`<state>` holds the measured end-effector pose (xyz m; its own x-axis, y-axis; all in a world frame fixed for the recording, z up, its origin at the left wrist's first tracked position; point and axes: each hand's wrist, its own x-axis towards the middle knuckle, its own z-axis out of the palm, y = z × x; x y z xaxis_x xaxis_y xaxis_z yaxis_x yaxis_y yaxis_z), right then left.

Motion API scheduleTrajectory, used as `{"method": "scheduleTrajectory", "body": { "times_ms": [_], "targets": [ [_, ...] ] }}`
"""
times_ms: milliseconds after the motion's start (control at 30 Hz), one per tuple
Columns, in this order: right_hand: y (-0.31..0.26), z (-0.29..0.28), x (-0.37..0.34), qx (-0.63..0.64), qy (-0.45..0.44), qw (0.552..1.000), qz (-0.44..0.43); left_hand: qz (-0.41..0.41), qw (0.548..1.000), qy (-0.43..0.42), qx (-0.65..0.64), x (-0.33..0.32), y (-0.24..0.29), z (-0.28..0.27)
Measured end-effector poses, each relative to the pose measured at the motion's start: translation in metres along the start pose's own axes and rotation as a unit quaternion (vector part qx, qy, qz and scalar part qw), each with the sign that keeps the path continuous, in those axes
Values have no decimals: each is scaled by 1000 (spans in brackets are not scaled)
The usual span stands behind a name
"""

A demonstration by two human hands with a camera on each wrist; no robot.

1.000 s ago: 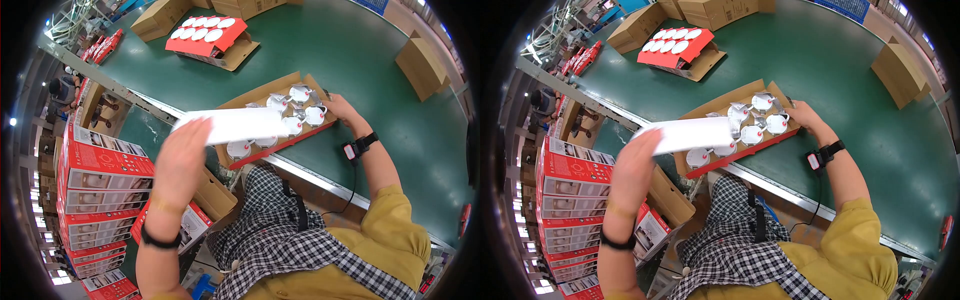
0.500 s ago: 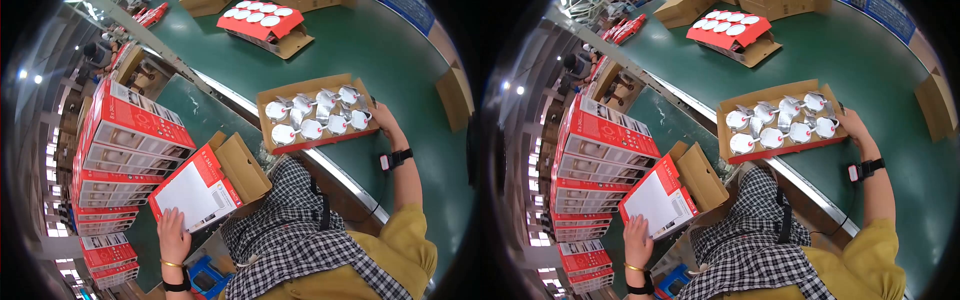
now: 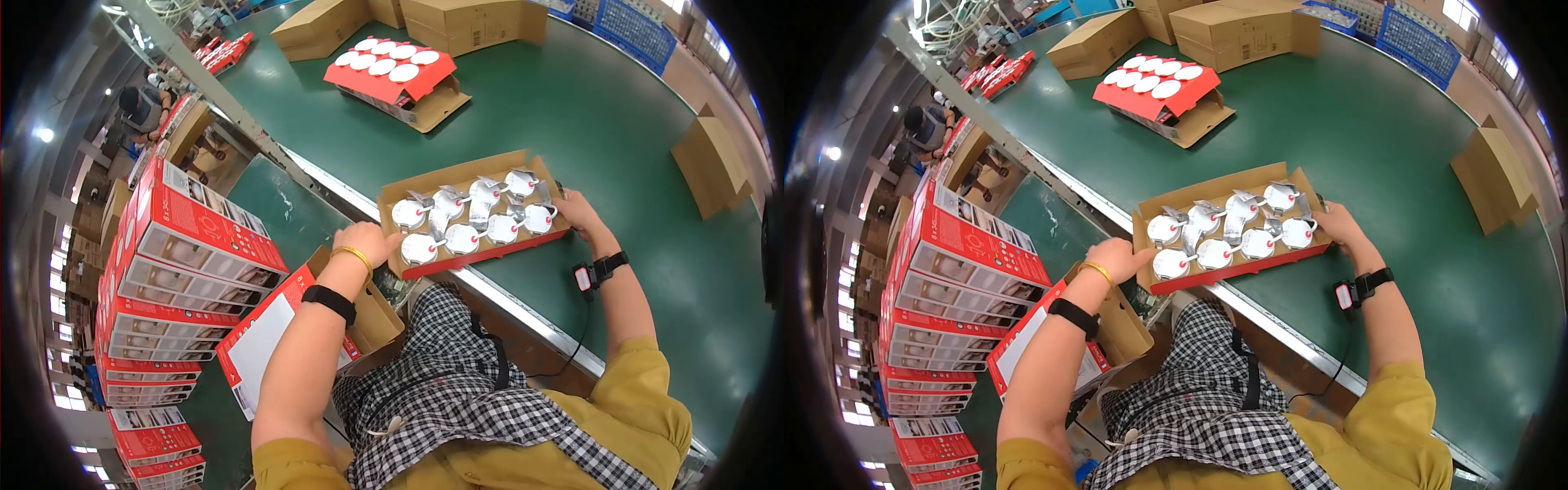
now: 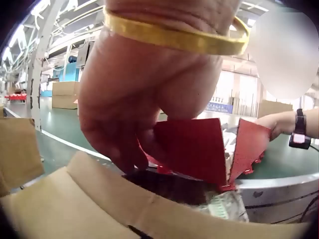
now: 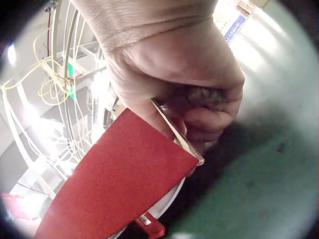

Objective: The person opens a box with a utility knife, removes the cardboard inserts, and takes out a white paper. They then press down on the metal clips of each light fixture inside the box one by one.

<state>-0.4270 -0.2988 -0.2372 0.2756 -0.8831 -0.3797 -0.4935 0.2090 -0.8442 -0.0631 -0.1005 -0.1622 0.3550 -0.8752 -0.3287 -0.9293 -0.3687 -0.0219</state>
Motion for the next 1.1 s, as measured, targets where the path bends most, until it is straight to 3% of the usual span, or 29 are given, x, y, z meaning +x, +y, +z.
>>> {"method": "scheduleTrajectory", "body": {
  "times_ms": [67,233,400,500,633,733,833,900,933,967,1033,1067,1100],
  "targets": [
    [6,-3,5,-12,0,1000,-6,11,987,-12,-161,5,-2,7],
    [-42,-6,-33,-54,12,996,-69,36,978,83,-187,-40,-22,-17],
    [-106,30,-86,0,-53,992,-114,44,931,180,-315,-157,-87,-53],
    [-146,83,-126,13,-136,978,-157,-14,926,221,-305,-231,-129,-48],
    [-160,174,-165,-63,-201,941,-264,-77,909,265,-312,-317,-195,-6],
    [-169,224,-198,-84,-254,930,-253,-178,898,220,-336,-362,-236,24],
    [-166,261,-213,-72,-279,921,-262,-161,894,230,-349,-373,-268,78],
    [-165,266,-207,-268,-237,897,-260,-137,877,308,-342,-366,-275,110],
    [-150,268,-196,-270,-190,876,-351,-139,874,311,-347,-365,-273,112],
    [-148,268,-191,-276,-192,874,-351,-140,804,276,-508,-364,-267,112],
    [-142,270,-187,-212,-227,913,-264,-128,596,176,-773,-362,-256,112],
    [-154,267,-194,-213,-251,923,-199,-122,593,160,-780,-362,-255,117],
    [-153,266,-188,-215,-250,924,-194,-120,579,158,-791,-362,-247,115]
  ]
}}
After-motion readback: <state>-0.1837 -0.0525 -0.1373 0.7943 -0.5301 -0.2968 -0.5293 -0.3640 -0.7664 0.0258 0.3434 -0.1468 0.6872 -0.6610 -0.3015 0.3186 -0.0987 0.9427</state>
